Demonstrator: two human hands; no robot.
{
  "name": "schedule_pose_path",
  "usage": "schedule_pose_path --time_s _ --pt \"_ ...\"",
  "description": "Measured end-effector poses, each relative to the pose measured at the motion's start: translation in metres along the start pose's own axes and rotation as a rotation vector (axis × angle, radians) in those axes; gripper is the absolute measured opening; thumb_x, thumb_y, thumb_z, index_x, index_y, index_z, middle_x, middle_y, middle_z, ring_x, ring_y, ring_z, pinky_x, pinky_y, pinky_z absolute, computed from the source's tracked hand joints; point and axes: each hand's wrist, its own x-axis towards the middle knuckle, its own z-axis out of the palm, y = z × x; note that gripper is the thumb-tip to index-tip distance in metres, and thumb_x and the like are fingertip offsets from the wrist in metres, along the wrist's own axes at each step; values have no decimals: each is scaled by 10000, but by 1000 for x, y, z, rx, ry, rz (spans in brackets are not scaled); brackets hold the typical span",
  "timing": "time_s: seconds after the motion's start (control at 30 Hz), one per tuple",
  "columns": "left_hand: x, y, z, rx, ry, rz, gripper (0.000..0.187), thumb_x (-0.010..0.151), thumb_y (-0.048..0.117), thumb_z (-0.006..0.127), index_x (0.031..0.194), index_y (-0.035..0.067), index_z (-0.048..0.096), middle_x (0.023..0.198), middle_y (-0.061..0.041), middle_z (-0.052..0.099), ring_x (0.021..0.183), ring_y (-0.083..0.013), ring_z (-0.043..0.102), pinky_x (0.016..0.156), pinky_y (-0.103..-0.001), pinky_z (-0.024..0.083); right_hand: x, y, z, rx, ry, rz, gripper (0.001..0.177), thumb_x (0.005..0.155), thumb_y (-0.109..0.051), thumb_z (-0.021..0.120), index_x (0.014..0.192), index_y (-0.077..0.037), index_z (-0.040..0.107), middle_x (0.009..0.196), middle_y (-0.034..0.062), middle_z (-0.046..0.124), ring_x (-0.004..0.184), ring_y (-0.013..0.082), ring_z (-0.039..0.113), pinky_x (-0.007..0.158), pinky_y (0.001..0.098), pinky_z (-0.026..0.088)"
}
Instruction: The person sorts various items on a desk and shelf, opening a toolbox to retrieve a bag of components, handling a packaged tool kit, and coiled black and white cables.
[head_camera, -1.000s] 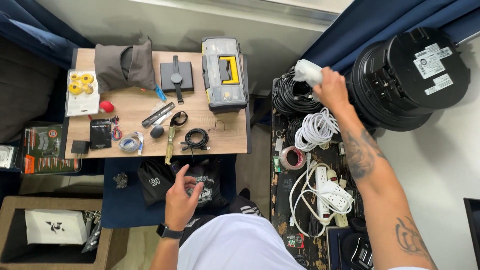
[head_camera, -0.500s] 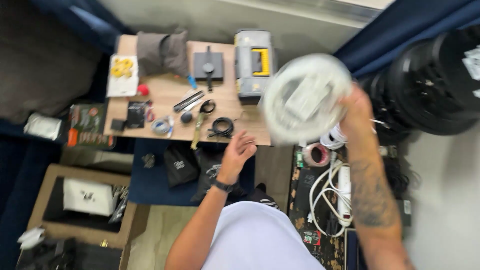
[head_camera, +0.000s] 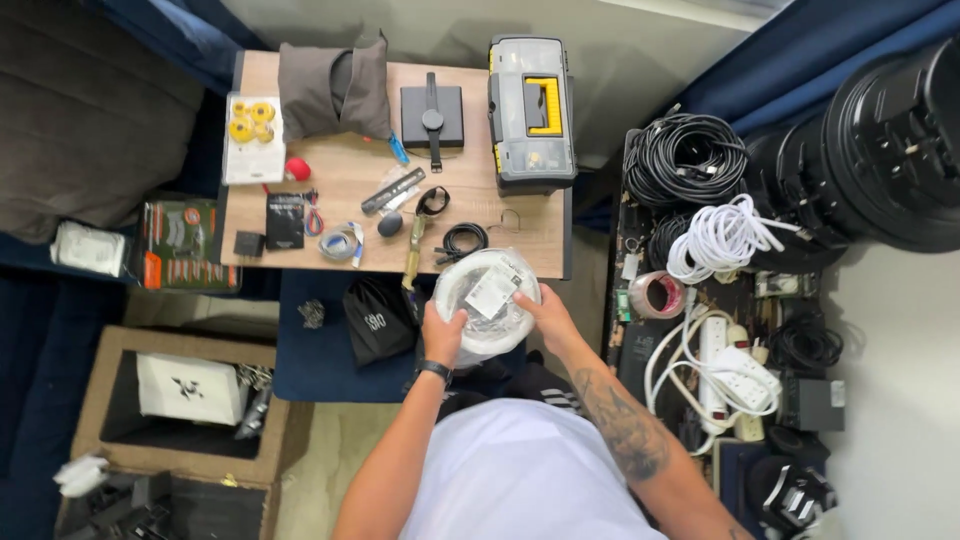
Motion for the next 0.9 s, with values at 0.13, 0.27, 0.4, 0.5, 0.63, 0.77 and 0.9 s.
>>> schedule_pose_path --time_s 0.13,0.27,0.4,0.5,0.63,0.77,0.9 --pt "59 -22 5 181 -53 -38 719 774 426 829 1359 124 539 1307 -201 668 1265 -378 617 1056 -490 524 56 31 9 -205 64 45 610 876 -311 862 1342 -13 604 1243 176 692 1111 291 697 818 415 640" --pt "93 12 1 201 -22 -30 712 807 458 786 1370 109 523 1325 -219 646 1270 -387 611 1046 -499 514 92 9 26 -243 95 56 635 897 -271 825 1385 40 562 1287 239 657 1157 365 669 837 449 645" --pt "139 30 8 235 74 5 711 853 486 745 1406 133 471 1388 -232 603 1301 -401 579 1076 -512 489 118 -29 36 -303 101 -85 658 918 -292 793 1413 58 536 1351 300 611 1298 439 569 1025 530 543" --pt "130 53 12 199 87 49 886 868 389 769 1552 54 317 1536 -283 454 1423 -425 452 1174 -519 392 151 -25 33 -366 89 -86 658 939 -334 779 1441 1 516 1338 257 640 1288 401 593 1030 509 546" --pt "74 105 29 415 197 166 942 904 272 746 1627 31 192 1577 -323 364 1452 -468 392 1200 -570 341 209 13 9 -562 18 -26 659 943 -362 764 1452 -29 511 1251 192 695 1205 326 659 952 442 607" --pt "71 73 62 1009 85 434 731 954 385 624 1601 166 361 1663 -176 300 1534 -394 250 1180 -643 249 203 -2 -5 -605 -96 -1 713 986 -381 705 1507 25 436 1269 230 675 1127 313 701 869 412 639" --pt "75 65 76 1162 -19 299 674 1001 400 534 1617 204 341 1705 -159 240 1589 -323 170 1201 -690 131 186 -40 -43 -709 43 -213 568 950 -340 725 1376 12 595 1221 248 681 1124 375 693 880 476 617"
